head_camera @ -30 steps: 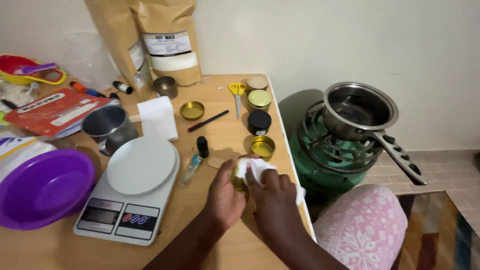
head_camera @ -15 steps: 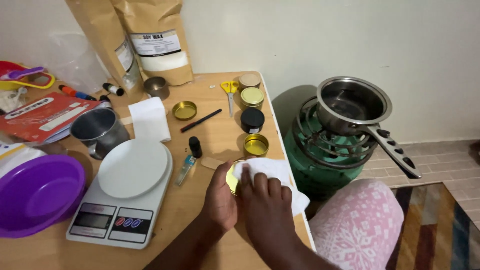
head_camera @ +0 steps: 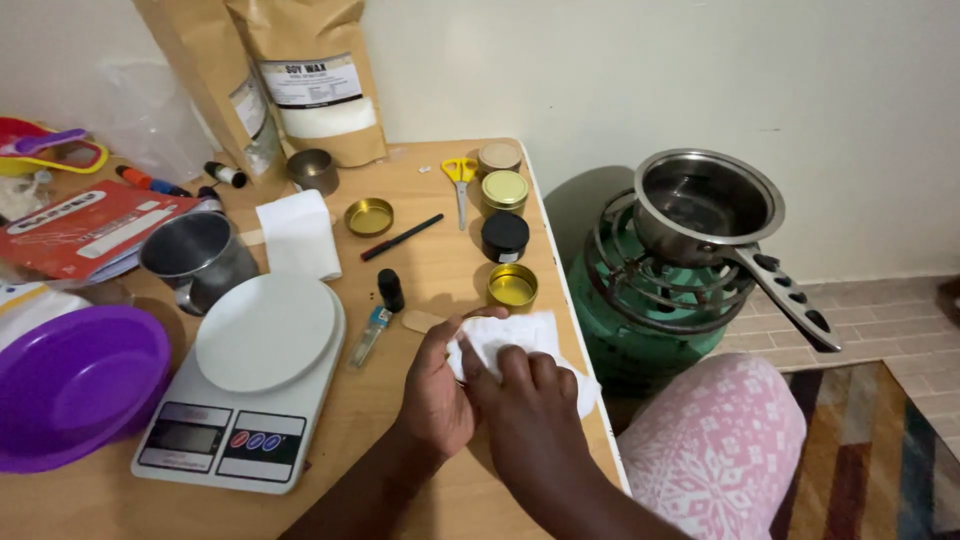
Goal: Closing lids on small metal tins, wiping them with a cloth, and checking the temperature of a liquid in a pot.
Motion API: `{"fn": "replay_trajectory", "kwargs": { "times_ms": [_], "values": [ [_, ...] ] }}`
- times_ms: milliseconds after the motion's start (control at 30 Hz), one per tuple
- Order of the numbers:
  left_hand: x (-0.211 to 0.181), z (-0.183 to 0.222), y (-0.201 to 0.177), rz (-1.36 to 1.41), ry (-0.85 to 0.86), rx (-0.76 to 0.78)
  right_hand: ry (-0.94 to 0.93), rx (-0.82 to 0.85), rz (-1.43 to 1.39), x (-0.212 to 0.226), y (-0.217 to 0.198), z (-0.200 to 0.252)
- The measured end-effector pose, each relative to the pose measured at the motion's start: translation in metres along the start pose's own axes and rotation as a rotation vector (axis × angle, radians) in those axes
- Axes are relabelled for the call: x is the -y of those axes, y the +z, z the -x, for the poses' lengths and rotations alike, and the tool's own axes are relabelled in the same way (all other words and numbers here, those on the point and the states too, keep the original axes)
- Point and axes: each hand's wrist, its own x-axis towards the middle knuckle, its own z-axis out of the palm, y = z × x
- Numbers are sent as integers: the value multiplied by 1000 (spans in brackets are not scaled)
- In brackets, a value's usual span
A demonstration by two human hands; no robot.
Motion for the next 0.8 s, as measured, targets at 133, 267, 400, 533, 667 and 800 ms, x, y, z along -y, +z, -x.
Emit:
{"fn": "replay_trajectory", "kwargs": {
  "times_ms": [133,267,400,533,667,800],
  "values": [
    [3,1,1,-3,-3,-87,62,-113,286,16,-13,9],
    [-2,-8,-13,-8,128,-82,-55,-40,125,13,-13,8],
    [1,-8,-8,36,83,-15,-18,30,100,-1,-9,-1],
    [4,-7,-7,83,-1,-99,130,-83,336,10,-11,-3],
    [7,-4,-12,37,46,-11,29,32,81,17,-15,8],
    [2,-5,-13,-32,99,-3,34,204,-302,3,-24,-6]
  ]
}}
